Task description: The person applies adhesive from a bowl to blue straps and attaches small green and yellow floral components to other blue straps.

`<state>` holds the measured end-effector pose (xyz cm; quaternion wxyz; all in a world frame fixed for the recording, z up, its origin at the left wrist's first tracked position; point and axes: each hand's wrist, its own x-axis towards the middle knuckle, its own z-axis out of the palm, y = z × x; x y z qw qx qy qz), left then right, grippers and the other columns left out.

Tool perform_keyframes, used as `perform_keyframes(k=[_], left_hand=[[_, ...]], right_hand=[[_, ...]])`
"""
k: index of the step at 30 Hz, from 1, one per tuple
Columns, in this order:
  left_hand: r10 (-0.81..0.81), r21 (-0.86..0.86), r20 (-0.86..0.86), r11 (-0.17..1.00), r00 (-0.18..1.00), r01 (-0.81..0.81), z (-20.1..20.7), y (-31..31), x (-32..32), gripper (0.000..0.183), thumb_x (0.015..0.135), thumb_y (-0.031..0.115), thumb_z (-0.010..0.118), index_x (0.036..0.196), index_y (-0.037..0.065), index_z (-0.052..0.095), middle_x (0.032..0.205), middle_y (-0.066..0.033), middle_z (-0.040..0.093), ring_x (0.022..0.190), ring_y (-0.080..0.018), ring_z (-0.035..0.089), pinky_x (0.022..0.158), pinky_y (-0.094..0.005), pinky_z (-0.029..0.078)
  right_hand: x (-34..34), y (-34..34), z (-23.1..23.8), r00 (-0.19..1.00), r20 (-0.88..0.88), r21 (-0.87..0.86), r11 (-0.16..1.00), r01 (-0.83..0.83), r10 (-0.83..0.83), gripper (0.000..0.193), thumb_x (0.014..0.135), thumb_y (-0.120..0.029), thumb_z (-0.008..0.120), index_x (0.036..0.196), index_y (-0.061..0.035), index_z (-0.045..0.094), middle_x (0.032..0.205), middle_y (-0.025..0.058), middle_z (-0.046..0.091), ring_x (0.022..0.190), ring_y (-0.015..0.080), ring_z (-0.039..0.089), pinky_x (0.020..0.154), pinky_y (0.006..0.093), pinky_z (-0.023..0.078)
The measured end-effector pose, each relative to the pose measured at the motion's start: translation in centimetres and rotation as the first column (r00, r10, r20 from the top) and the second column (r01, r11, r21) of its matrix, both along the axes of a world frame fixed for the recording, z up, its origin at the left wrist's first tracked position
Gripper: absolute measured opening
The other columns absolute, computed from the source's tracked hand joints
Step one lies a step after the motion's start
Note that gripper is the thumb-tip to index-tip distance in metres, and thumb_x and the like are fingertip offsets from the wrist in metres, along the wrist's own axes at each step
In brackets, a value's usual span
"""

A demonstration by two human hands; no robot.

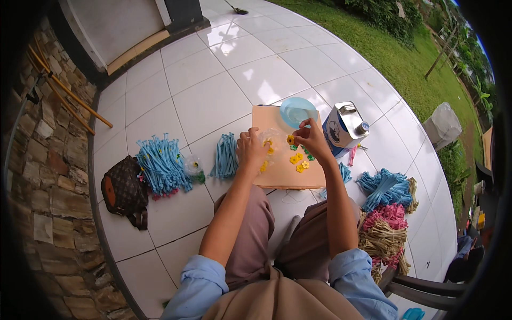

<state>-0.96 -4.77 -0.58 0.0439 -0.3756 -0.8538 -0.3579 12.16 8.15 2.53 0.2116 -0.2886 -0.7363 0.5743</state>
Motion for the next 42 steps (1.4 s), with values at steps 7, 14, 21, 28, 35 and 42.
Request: perform_keyframes(k=[7, 14, 21, 28, 35, 42], left_hand=[[-0.385, 0.364, 0.235, 0.886, 0.893, 0.286, 3.7, 1.4, 2.2, 0.025, 0.075, 0.009, 0.070, 0.093, 0.004, 0.054, 0.077, -0.0074, 0.059, 0.070, -0.0187, 0.062, 0.067, -0.0308, 0.052], [-0.549, 0.484, 0.495, 0.818, 0.673, 0.311, 2.8, 0.6, 0.2, 0.012, 0.079, 0.002, 0.065, 0.090, -0.002, 0.062, 0.084, -0.0091, 0.067, 0.077, -0.0138, 0.065, 0.065, -0.0243, 0.054], [-0.210, 0.186, 0.221, 0.968, 0.952, 0.170, 2.8, 0.1, -1.0, 0.009, 0.075, 0.005, 0.067, 0.083, 0.003, 0.064, 0.082, -0.0100, 0.067, 0.072, -0.0209, 0.065, 0.064, -0.0286, 0.052], [-0.194, -0.156, -0.013, 0.969, 0.981, 0.190, 1.9, 0.8, -0.6, 0.008, 0.074, 0.009, 0.065, 0.082, 0.011, 0.064, 0.079, -0.0046, 0.064, 0.087, -0.0239, 0.055, 0.076, -0.0362, 0.045], [0.107, -0.006, 0.085, 0.994, 0.991, -0.107, 2.2, -0.6, -0.3, 0.037, 0.075, 0.019, 0.068, 0.108, 0.014, 0.053, 0.110, -0.0123, 0.052, 0.104, -0.0309, 0.046, 0.088, -0.0428, 0.040], [-0.137, -0.066, 0.523, 0.978, 0.841, 0.200, 0.9, -2.3, -2.7, 0.063, 0.079, 0.014, 0.059, 0.132, 0.006, 0.026, 0.117, -0.0318, 0.045, 0.109, -0.0434, 0.047, 0.092, -0.0448, 0.040]], right_hand=[[-0.5, 0.0, 0.0, 0.964, -0.264, -0.135, 0.988, -0.080, 0.042, 0.034, 0.075, 0.006, 0.061, 0.097, -0.0038, 0.036, 0.083, 0.0128, 0.061, 0.070, 0.0156, 0.060, 0.064, 0.0252, 0.049], [-0.5, -0.8, 0.9, 0.954, -0.280, -0.189, 0.968, -0.166, 0.109, 0.034, 0.076, 0.006, 0.061, 0.096, -0.0050, 0.036, 0.080, 0.0123, 0.062, 0.073, 0.0171, 0.062, 0.068, 0.0259, 0.049], [0.0, 0.7, -1.3, 0.988, -0.147, 0.007, 0.999, 0.039, -0.038, 0.033, 0.073, 0.008, 0.061, 0.094, -0.0031, 0.038, 0.072, 0.0147, 0.062, 0.070, 0.0205, 0.064, 0.060, 0.0294, 0.049], [-0.1, 0.6, -6.5, 0.962, 0.212, 0.675, 0.738, -0.016, -0.173, 0.036, 0.067, 0.009, 0.062, 0.096, -0.0023, 0.043, 0.068, 0.0158, 0.062, 0.065, 0.0297, 0.063, 0.057, 0.0366, 0.047], [-1.1, 0.2, -2.5, 0.976, 0.193, 0.326, 0.945, 0.032, -0.100, 0.038, 0.080, -0.008, 0.062, 0.112, -0.0031, 0.042, 0.078, 0.0178, 0.063, 0.066, 0.0260, 0.065, 0.055, 0.0333, 0.051], [-5.9, -4.6, -1.2, 0.991, 0.136, 0.039, 0.999, -0.004, -0.001, 0.056, 0.086, -0.008, 0.055, 0.131, -0.0029, 0.023, 0.119, 0.0275, 0.048, 0.085, 0.0261, 0.063, 0.057, 0.0324, 0.057]])
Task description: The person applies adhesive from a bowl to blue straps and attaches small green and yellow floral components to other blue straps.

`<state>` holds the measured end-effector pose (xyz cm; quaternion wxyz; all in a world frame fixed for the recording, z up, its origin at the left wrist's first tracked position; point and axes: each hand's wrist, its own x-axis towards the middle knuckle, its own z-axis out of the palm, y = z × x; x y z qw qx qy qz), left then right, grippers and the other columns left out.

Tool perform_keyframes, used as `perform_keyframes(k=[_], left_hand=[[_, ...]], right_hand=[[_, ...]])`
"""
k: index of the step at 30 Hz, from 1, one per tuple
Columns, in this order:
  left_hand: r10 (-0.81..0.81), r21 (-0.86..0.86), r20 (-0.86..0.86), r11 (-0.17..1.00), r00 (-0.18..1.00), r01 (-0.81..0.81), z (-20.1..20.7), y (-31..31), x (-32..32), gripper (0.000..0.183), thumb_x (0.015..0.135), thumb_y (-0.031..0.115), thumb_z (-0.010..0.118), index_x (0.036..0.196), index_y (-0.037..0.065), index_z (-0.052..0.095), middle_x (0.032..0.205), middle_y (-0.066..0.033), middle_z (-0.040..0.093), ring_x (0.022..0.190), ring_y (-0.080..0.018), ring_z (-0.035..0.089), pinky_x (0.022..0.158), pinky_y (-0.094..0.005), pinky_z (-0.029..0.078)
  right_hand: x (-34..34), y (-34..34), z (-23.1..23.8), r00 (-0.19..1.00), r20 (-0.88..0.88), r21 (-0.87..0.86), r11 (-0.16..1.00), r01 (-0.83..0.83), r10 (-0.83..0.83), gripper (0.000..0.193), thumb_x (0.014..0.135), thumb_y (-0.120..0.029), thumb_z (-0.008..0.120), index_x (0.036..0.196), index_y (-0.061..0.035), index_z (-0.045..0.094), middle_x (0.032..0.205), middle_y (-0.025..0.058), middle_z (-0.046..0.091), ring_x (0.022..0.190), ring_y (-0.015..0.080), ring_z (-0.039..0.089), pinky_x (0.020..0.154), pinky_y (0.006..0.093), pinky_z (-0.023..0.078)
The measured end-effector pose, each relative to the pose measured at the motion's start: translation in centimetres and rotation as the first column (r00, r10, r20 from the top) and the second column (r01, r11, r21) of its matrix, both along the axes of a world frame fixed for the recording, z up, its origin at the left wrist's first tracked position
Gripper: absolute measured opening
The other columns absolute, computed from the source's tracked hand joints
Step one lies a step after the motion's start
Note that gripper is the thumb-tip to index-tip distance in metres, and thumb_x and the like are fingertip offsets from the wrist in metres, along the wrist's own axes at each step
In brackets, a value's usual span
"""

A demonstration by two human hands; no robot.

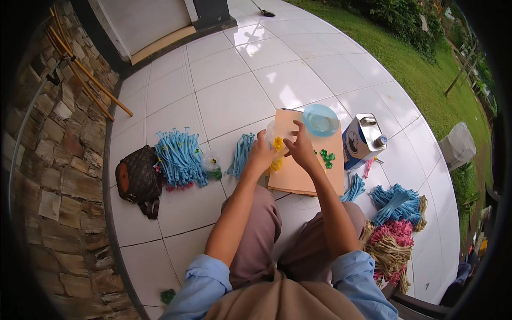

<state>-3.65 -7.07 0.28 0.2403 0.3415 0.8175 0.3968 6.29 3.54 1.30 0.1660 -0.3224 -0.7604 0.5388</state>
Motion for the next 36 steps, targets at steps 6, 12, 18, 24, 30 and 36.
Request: perform_keyframes(k=[6, 12, 18, 24, 30, 36], left_hand=[[0.317, 0.399, -0.073, 0.878, 0.946, -0.263, 2.1, -4.8, -4.2, 0.064, 0.076, -0.004, 0.055, 0.134, 0.012, 0.033, 0.116, -0.0207, 0.047, 0.109, -0.0355, 0.047, 0.093, -0.0396, 0.040], [0.480, 0.371, 0.032, 0.809, 0.877, -0.457, -9.6, -11.0, -12.8, 0.067, 0.074, -0.009, 0.056, 0.134, 0.013, 0.035, 0.117, -0.0186, 0.045, 0.111, -0.0293, 0.045, 0.092, -0.0361, 0.042], [0.443, 0.303, 0.161, 0.828, 0.882, -0.471, -18.2, -9.7, -13.3, 0.065, 0.075, -0.007, 0.058, 0.133, 0.012, 0.037, 0.134, -0.0093, 0.040, 0.119, -0.0237, 0.042, 0.096, -0.0374, 0.040], [0.465, 0.220, 0.219, 0.833, 0.858, -0.507, -21.2, -9.7, -13.8, 0.058, 0.081, -0.003, 0.057, 0.133, 0.010, 0.037, 0.133, -0.0141, 0.040, 0.121, -0.0269, 0.041, 0.096, -0.0366, 0.041], [0.629, 0.364, 0.026, 0.718, 0.777, -0.593, -16.2, -9.7, -13.6, 0.041, 0.085, 0.004, 0.057, 0.124, 0.008, 0.046, 0.117, -0.0117, 0.047, 0.101, -0.0233, 0.051, 0.082, -0.0332, 0.048], [0.528, 0.545, 0.176, 0.651, 0.831, -0.529, -1.0, -7.7, -11.3, 0.023, 0.089, 0.009, 0.051, 0.112, 0.007, 0.053, 0.109, -0.0060, 0.055, 0.097, -0.0157, 0.054, 0.079, -0.0291, 0.046]], right_hand=[[-7.7, -4.8, 0.1, 0.903, -0.426, 0.136, 0.991, 0.002, 0.056, 0.060, 0.078, 0.003, 0.052, 0.131, -0.0017, 0.024, 0.123, 0.0254, 0.046, 0.086, 0.0265, 0.062, 0.064, 0.0329, 0.054], [-16.8, -10.0, -8.0, 0.956, -0.275, -0.228, 0.960, -0.165, 0.100, 0.060, 0.080, 0.004, 0.052, 0.131, -0.0015, 0.021, 0.130, 0.0224, 0.040, 0.089, 0.0241, 0.061, 0.066, 0.0298, 0.056], [-18.4, -10.8, -20.2, 0.992, -0.118, 0.000, 0.999, 0.052, -0.052, 0.062, 0.078, 0.006, 0.050, 0.132, 0.0014, 0.021, 0.134, 0.0221, 0.031, 0.115, 0.0302, 0.046, 0.089, 0.0353, 0.047], [-18.8, -12.5, -21.6, 0.989, -0.150, -0.179, 0.984, -0.025, -0.002, 0.066, 0.074, 0.009, 0.043, 0.134, 0.0105, 0.017, 0.139, 0.0280, 0.022, 0.130, 0.0396, 0.024, 0.108, 0.0410, 0.023], [-18.8, -12.7, -16.7, 0.991, -0.107, -0.210, 0.976, 0.059, -0.083, 0.061, 0.079, 0.006, 0.044, 0.134, 0.0082, 0.018, 0.138, 0.0271, 0.024, 0.130, 0.0367, 0.028, 0.106, 0.0385, 0.025], [-15.2, -9.9, 1.3, 0.845, -0.510, -0.465, 0.878, -0.111, -0.164, 0.046, 0.088, -0.007, 0.048, 0.130, -0.0050, 0.031, 0.127, 0.0159, 0.040, 0.109, 0.0235, 0.053, 0.093, 0.0347, 0.042]])
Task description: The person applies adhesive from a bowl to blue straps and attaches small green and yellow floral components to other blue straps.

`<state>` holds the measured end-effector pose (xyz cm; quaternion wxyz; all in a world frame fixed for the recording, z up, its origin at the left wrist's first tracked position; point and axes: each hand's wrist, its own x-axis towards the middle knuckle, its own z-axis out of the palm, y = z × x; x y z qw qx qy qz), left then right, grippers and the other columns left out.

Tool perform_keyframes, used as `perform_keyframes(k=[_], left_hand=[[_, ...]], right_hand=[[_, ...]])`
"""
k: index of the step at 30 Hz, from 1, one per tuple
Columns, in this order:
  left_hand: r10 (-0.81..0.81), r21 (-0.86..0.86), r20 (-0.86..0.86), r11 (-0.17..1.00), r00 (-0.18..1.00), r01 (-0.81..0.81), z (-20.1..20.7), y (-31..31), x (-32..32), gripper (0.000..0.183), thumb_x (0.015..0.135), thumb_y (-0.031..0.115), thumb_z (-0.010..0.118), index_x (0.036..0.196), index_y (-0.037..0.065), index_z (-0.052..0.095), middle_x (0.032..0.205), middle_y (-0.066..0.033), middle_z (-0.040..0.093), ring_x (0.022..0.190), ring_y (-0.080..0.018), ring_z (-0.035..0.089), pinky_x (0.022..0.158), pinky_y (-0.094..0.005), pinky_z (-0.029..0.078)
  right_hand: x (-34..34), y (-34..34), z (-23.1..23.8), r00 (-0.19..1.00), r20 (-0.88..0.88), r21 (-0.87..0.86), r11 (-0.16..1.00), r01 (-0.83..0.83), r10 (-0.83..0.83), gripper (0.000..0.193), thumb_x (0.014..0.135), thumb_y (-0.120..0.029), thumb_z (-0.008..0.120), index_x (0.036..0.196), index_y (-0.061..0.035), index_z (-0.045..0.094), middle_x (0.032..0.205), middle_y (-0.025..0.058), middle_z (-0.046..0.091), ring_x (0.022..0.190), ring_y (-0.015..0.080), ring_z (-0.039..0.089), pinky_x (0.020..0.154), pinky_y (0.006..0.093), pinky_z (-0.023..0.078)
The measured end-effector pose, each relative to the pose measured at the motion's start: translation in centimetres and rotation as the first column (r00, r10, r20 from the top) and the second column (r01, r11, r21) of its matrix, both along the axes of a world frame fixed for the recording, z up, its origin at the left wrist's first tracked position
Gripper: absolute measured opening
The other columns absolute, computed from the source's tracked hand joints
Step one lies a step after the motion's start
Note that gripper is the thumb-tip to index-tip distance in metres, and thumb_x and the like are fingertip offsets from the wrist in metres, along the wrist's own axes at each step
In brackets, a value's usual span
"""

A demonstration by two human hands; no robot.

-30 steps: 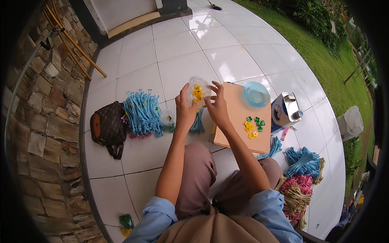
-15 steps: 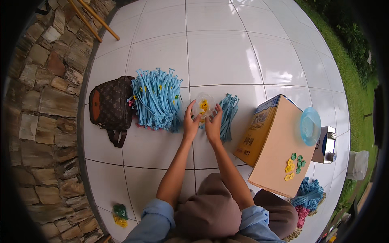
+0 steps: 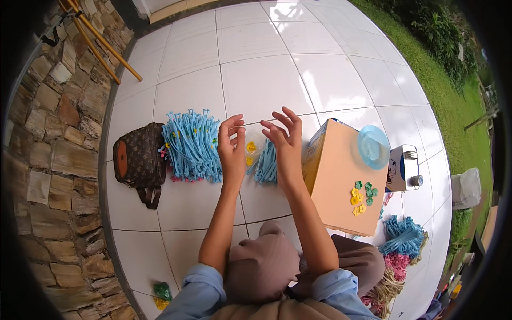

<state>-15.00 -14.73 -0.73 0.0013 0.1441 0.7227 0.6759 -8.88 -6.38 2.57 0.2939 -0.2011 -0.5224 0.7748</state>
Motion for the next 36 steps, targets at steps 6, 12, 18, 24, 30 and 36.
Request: perform_keyframes(k=[6, 12, 18, 24, 30, 36], left_hand=[[-0.622, -0.028, -0.084, 0.782, 0.778, 0.622, 12.7, 6.1, 6.4, 0.023, 0.091, 0.014, 0.050, 0.111, 0.004, 0.054, 0.103, -0.0045, 0.057, 0.091, -0.0130, 0.054, 0.081, -0.0282, 0.044], [-0.806, -0.379, -0.009, 0.551, 0.592, 0.744, 8.6, 13.5, 12.8, 0.020, 0.085, 0.015, 0.058, 0.100, 0.002, 0.059, 0.096, -0.0108, 0.063, 0.086, -0.0205, 0.062, 0.077, -0.0308, 0.049], [-0.785, -0.740, -0.035, 0.436, 0.618, 0.512, -0.6, 17.1, 16.4, 0.023, 0.078, 0.018, 0.064, 0.096, 0.005, 0.064, 0.098, -0.0128, 0.061, 0.091, -0.0266, 0.061, 0.080, -0.0363, 0.048], [-0.803, -0.780, -0.026, 0.389, 0.595, 0.491, -2.0, 17.5, 16.6, 0.020, 0.073, 0.014, 0.069, 0.089, 0.005, 0.062, 0.096, -0.0110, 0.059, 0.088, -0.0273, 0.059, 0.079, -0.0382, 0.048], [-0.814, -0.795, 0.043, 0.323, 0.579, 0.513, -2.4, 18.2, 15.4, 0.018, 0.069, 0.012, 0.071, 0.084, 0.007, 0.062, 0.085, -0.0090, 0.062, 0.081, -0.0246, 0.062, 0.075, -0.0350, 0.050], [-0.759, -0.590, 0.070, 0.492, 0.648, 0.640, -2.5, 18.7, 13.6, 0.013, 0.067, 0.010, 0.072, 0.077, 0.003, 0.065, 0.071, -0.0077, 0.068, 0.068, -0.0187, 0.066, 0.066, -0.0283, 0.052]], right_hand=[[8.0, 9.1, 9.8, 0.994, -0.048, 0.631, 0.769, 0.103, -0.094, 0.027, 0.090, -0.005, 0.044, 0.117, -0.0045, 0.044, 0.094, 0.0121, 0.061, 0.085, 0.0187, 0.062, 0.072, 0.0294, 0.049], [19.9, 14.8, 7.0, 0.892, 0.366, 0.671, 0.739, -0.054, -0.266, 0.023, 0.086, -0.006, 0.048, 0.109, -0.0024, 0.051, 0.084, 0.0128, 0.064, 0.076, 0.0191, 0.065, 0.068, 0.0291, 0.050], [24.2, 18.6, -2.1, 0.724, 0.521, 0.711, 0.699, -0.074, -0.453, 0.023, 0.081, -0.006, 0.051, 0.103, -0.0029, 0.054, 0.081, 0.0147, 0.063, 0.072, 0.0261, 0.062, 0.068, 0.0357, 0.048], [23.4, 19.8, -4.4, 0.788, 0.360, 0.912, 0.366, -0.184, -0.500, 0.025, 0.074, -0.009, 0.061, 0.099, -0.0080, 0.057, 0.099, 0.0135, 0.054, 0.097, 0.0317, 0.046, 0.082, 0.0385, 0.041], [21.7, 20.2, -5.8, 0.708, 0.327, 0.938, 0.126, -0.322, -0.625, 0.032, 0.077, -0.023, 0.065, 0.106, -0.0122, 0.059, 0.114, 0.0130, 0.049, 0.111, 0.0312, 0.040, 0.091, 0.0465, 0.035], [21.4, 20.6, -6.2, 0.669, 0.314, 0.925, 0.060, -0.375, -0.674, 0.036, 0.078, -0.037, 0.063, 0.106, -0.0140, 0.061, 0.122, 0.0147, 0.044, 0.117, 0.0312, 0.037, 0.097, 0.0479, 0.027]])
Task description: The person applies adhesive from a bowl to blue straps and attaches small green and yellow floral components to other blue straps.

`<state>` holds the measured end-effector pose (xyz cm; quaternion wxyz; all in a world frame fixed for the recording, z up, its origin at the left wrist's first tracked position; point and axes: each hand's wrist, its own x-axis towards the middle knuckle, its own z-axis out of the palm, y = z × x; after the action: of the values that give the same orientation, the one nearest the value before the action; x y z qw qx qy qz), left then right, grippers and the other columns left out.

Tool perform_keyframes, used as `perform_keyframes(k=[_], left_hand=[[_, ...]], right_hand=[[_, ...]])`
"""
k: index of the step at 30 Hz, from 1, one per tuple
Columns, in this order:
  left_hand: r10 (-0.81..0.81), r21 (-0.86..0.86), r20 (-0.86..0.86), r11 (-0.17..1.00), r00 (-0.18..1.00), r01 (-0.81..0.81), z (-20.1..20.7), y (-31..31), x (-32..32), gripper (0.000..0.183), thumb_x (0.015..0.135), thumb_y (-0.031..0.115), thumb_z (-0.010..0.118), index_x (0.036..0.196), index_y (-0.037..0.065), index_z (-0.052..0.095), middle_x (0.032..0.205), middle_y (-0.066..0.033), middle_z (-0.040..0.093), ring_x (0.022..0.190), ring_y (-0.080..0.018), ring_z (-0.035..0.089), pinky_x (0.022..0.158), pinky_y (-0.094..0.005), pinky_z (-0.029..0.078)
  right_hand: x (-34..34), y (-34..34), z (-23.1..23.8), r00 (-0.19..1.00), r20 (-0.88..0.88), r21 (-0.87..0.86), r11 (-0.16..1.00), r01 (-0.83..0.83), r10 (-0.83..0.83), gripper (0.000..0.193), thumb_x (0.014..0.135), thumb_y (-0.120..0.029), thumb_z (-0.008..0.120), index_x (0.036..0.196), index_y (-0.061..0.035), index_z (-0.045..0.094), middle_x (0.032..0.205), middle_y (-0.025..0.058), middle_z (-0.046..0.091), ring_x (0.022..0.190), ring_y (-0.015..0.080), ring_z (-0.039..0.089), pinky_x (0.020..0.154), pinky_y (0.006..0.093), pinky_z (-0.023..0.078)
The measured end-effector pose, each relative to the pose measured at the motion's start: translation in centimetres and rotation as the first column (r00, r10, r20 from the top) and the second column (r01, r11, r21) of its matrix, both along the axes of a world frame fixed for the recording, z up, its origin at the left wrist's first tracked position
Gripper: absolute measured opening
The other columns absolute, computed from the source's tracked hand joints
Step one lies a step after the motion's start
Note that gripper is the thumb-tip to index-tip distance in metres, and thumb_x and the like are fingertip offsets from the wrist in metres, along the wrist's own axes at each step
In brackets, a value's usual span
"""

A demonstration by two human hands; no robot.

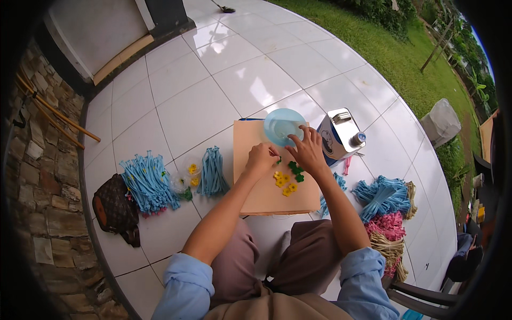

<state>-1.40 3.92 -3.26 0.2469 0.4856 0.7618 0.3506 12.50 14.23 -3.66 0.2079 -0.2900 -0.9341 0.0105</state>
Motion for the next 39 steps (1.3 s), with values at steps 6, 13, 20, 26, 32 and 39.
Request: perform_keyframes(k=[6, 13, 20, 26, 32, 39], left_hand=[[0.133, -0.006, 0.320, 0.990, 0.938, -0.139, 0.6, 0.3, -1.0, 0.013, 0.071, 0.005, 0.069, 0.082, 0.000, 0.065, 0.073, -0.0087, 0.068, 0.064, -0.0127, 0.065, 0.058, -0.0234, 0.053], [0.172, 0.090, 0.513, 0.964, 0.841, -0.252, 1.4, 0.5, -1.0, 0.011, 0.075, 0.001, 0.065, 0.085, -0.004, 0.063, 0.078, -0.0101, 0.065, 0.068, -0.0138, 0.065, 0.063, -0.0238, 0.056], [0.177, 0.102, 0.534, 0.957, 0.827, -0.271, 1.6, 0.4, -1.1, 0.012, 0.075, 0.001, 0.064, 0.086, -0.004, 0.063, 0.078, -0.0100, 0.064, 0.071, -0.0140, 0.064, 0.064, -0.0244, 0.057], [0.151, 0.117, 0.701, 0.939, 0.697, -0.322, 1.6, 0.1, -1.5, 0.013, 0.080, 0.001, 0.062, 0.092, -0.004, 0.061, 0.087, -0.0111, 0.063, 0.076, -0.0170, 0.064, 0.070, -0.0252, 0.057], [0.092, 0.103, 0.851, 0.936, 0.517, -0.337, 1.9, 0.1, -1.4, 0.020, 0.083, 0.003, 0.061, 0.099, -0.007, 0.057, 0.093, -0.0131, 0.063, 0.081, -0.0201, 0.065, 0.077, -0.0266, 0.056], [0.092, 0.096, 0.859, 0.937, 0.503, -0.336, 2.2, 0.2, -0.9, 0.020, 0.083, 0.002, 0.060, 0.100, -0.007, 0.057, 0.094, -0.0135, 0.063, 0.082, -0.0212, 0.065, 0.078, -0.0265, 0.056]], right_hand=[[0.1, 0.1, 0.1, 1.000, 0.026, -0.011, 1.000, 0.002, -0.002, 0.033, 0.078, -0.037, 0.063, 0.105, -0.0174, 0.063, 0.122, 0.0143, 0.043, 0.117, 0.0308, 0.037, 0.097, 0.0481, 0.027], [0.1, 0.4, 0.6, 0.999, -0.050, 0.007, 1.000, 0.001, -0.001, 0.027, 0.079, -0.029, 0.064, 0.104, -0.0183, 0.062, 0.121, 0.0138, 0.045, 0.116, 0.0318, 0.038, 0.096, 0.0480, 0.029], [0.4, 0.1, 0.3, 1.000, 0.013, 0.021, 1.000, 0.018, -0.019, 0.025, 0.078, -0.018, 0.063, 0.103, -0.0184, 0.062, 0.119, 0.0140, 0.046, 0.114, 0.0332, 0.039, 0.094, 0.0461, 0.031], [-0.1, -0.7, 3.9, 0.984, -0.175, -0.030, 0.998, -0.049, 0.043, 0.029, 0.076, -0.005, 0.059, 0.101, -0.0183, 0.062, 0.120, 0.0115, 0.045, 0.113, 0.0329, 0.039, 0.095, 0.0455, 0.033], [-0.4, -2.0, 5.5, 0.961, -0.197, 0.083, 0.980, -0.183, 0.196, 0.038, 0.068, 0.002, 0.059, 0.099, -0.0196, 0.065, 0.122, 0.0081, 0.045, 0.114, 0.0319, 0.039, 0.097, 0.0464, 0.033], [-0.2, -2.1, 5.7, 0.958, -0.189, 0.123, 0.973, -0.194, 0.215, 0.037, 0.066, 0.001, 0.059, 0.095, -0.0198, 0.068, 0.124, 0.0061, 0.045, 0.114, 0.0306, 0.039, 0.097, 0.0460, 0.032]])
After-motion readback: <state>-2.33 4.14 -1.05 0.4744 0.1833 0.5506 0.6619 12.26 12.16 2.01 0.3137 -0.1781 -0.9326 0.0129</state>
